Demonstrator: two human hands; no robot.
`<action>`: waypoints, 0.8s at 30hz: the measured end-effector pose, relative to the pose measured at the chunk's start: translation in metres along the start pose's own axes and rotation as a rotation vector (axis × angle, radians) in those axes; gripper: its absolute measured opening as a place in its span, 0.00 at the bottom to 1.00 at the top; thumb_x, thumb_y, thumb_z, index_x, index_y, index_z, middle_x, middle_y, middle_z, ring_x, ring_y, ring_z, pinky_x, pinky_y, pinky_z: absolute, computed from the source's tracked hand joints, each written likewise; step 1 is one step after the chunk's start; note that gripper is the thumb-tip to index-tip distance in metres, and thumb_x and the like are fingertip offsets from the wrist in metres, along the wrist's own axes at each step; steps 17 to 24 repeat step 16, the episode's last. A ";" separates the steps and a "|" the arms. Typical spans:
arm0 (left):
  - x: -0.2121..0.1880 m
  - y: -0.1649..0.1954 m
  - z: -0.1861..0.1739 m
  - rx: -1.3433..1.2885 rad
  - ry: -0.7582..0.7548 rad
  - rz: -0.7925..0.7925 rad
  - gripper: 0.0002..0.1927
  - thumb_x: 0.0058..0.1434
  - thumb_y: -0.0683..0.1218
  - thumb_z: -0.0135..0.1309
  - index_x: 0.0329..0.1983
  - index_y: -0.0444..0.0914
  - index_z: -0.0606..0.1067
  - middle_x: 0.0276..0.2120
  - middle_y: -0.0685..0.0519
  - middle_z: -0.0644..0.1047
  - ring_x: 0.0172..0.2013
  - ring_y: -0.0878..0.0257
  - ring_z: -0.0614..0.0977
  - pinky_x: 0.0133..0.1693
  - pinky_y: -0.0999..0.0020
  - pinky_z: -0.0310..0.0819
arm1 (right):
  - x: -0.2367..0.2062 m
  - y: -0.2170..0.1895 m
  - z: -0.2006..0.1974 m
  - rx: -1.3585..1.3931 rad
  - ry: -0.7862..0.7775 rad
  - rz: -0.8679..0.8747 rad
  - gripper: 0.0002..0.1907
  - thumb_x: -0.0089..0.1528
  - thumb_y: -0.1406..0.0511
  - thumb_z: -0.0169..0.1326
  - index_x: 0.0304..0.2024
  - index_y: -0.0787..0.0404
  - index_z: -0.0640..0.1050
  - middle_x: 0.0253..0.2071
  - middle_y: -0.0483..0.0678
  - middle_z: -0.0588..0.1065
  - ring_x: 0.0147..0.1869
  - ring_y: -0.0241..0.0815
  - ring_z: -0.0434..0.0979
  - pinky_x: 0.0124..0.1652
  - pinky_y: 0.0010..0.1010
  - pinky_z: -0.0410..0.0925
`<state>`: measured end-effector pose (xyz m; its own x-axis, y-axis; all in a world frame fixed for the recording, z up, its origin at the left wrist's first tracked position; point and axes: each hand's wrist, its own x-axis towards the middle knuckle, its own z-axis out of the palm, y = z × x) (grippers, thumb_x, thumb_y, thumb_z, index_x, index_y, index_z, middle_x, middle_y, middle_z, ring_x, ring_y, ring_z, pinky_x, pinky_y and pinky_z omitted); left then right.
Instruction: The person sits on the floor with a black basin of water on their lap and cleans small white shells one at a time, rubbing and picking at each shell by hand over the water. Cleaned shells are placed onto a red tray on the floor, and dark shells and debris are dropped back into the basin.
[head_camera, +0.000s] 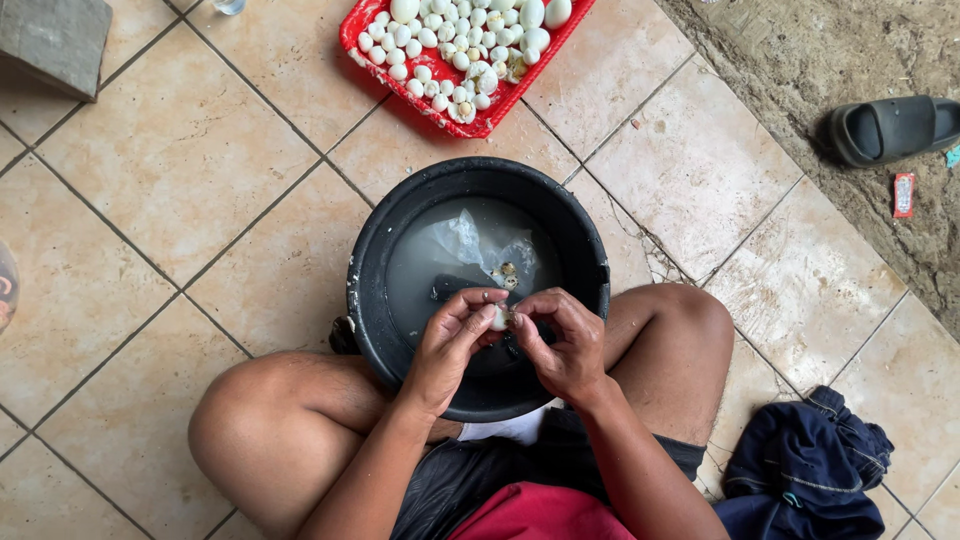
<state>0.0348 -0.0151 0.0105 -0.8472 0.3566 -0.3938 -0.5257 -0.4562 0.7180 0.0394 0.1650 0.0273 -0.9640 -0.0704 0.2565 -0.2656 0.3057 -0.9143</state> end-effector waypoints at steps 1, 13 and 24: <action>-0.001 -0.002 -0.002 -0.023 0.002 0.006 0.15 0.73 0.43 0.52 0.60 0.35 0.75 0.48 0.50 0.78 0.47 0.67 0.79 0.51 0.70 0.74 | 0.000 0.000 0.000 0.012 0.004 -0.004 0.04 0.64 0.73 0.60 0.40 0.67 0.78 0.37 0.50 0.77 0.38 0.34 0.78 0.38 0.22 0.74; -0.001 -0.007 -0.007 -0.104 0.030 0.192 0.17 0.65 0.35 0.54 0.57 0.37 0.72 0.55 0.50 0.75 0.54 0.64 0.77 0.57 0.67 0.73 | 0.015 -0.020 0.000 -0.256 0.052 -0.125 0.13 0.55 0.70 0.66 0.42 0.61 0.81 0.45 0.51 0.78 0.50 0.50 0.79 0.50 0.34 0.71; -0.003 -0.025 -0.019 -0.081 0.022 0.229 0.17 0.65 0.35 0.54 0.57 0.36 0.72 0.55 0.50 0.75 0.56 0.63 0.77 0.59 0.67 0.73 | 0.012 -0.016 -0.001 -0.224 -0.023 -0.060 0.13 0.57 0.67 0.69 0.43 0.57 0.83 0.43 0.47 0.80 0.48 0.45 0.80 0.49 0.32 0.73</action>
